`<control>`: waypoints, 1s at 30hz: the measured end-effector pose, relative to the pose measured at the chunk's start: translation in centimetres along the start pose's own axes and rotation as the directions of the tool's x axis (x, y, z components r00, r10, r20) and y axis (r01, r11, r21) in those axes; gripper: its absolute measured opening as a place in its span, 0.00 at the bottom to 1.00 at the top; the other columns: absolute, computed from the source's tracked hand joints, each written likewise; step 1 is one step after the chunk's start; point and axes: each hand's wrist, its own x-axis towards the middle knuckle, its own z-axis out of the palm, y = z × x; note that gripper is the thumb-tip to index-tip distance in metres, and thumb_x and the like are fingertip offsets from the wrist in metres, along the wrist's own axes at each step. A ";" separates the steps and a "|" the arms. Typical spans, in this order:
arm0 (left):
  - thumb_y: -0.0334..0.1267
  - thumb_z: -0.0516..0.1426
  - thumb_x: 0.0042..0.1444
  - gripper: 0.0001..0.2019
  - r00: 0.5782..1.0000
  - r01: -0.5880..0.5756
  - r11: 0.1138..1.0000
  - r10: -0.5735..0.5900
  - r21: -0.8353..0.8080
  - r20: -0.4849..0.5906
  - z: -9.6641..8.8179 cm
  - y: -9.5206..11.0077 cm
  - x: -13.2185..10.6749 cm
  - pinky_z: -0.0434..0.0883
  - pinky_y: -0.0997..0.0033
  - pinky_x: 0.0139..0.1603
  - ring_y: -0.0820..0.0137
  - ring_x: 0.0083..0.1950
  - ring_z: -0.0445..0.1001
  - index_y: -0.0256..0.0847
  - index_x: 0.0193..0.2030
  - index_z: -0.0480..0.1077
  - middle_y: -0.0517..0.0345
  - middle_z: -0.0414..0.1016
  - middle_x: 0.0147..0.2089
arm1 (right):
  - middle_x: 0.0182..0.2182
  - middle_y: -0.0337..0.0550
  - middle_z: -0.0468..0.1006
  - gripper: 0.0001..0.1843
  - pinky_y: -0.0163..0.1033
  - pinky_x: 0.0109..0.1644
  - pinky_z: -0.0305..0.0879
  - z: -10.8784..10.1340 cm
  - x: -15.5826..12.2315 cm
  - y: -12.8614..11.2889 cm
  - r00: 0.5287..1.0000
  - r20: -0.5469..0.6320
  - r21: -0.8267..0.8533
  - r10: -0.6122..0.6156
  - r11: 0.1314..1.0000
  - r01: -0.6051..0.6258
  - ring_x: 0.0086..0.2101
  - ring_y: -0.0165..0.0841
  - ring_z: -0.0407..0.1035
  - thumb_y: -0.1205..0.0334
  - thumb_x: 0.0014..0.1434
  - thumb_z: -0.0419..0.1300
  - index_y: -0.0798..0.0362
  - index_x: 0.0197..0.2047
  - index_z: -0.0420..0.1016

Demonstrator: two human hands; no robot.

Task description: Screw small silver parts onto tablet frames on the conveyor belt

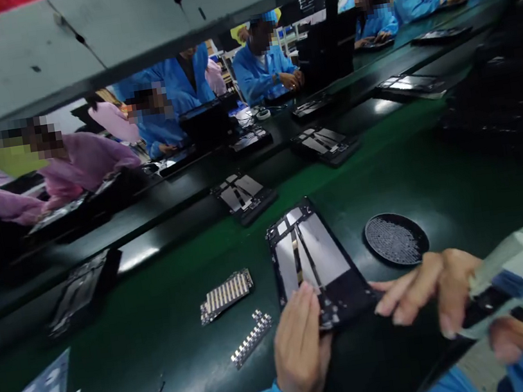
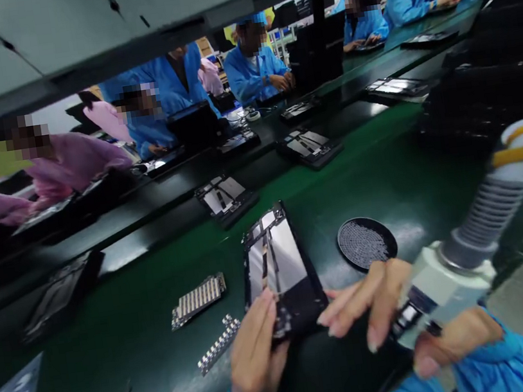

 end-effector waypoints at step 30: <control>0.23 0.58 0.44 0.12 0.791 0.246 0.735 -0.529 0.632 0.307 4.5 -18.8 12.8 0.69 0.69 0.47 0.61 0.48 0.77 0.27 0.39 0.71 0.44 0.78 0.44 | 0.17 0.31 0.61 0.25 0.36 0.23 0.59 4.8 8.3 7.1 0.886 -0.155 0.086 0.437 0.900 -0.428 0.18 0.28 0.59 0.45 0.47 0.64 0.52 0.44 0.71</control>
